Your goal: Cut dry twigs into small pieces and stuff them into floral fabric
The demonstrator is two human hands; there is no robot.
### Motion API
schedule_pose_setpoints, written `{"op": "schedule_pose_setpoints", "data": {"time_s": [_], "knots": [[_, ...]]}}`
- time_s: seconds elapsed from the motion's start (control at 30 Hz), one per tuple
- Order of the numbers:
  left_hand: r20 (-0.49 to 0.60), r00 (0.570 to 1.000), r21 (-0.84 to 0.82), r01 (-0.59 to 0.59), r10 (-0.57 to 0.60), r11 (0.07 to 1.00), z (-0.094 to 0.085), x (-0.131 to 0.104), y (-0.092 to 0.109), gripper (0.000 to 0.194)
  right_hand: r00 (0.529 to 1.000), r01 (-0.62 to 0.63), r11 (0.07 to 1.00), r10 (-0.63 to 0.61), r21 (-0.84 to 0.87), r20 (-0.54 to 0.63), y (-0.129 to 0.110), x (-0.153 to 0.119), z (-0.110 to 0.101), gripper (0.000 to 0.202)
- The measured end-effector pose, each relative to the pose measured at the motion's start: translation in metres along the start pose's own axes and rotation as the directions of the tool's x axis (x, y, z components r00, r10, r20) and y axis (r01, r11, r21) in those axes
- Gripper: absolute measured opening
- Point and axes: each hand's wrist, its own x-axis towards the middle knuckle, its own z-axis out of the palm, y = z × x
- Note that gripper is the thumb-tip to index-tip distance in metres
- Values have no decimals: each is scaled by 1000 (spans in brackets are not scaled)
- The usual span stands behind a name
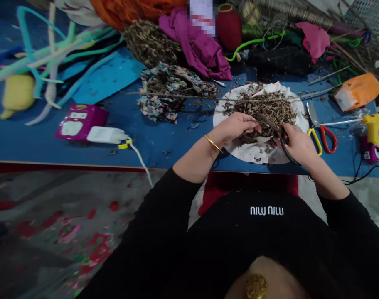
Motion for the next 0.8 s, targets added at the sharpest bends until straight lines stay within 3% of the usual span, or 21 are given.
{"op": "schedule_pose_setpoints", "data": {"time_s": [0.47, 0.8], "knots": [[0, 998, -25, 66, -66, 998, 0, 0, -1, 25, 999, -34, 995, 37, -89, 28, -1, 2, 7, 29], [17, 990, 2, 140, -140, 990, 3, -2, 7, 28, 998, -25, 980, 36, -198, 56, -7, 3, 2, 38]]}}
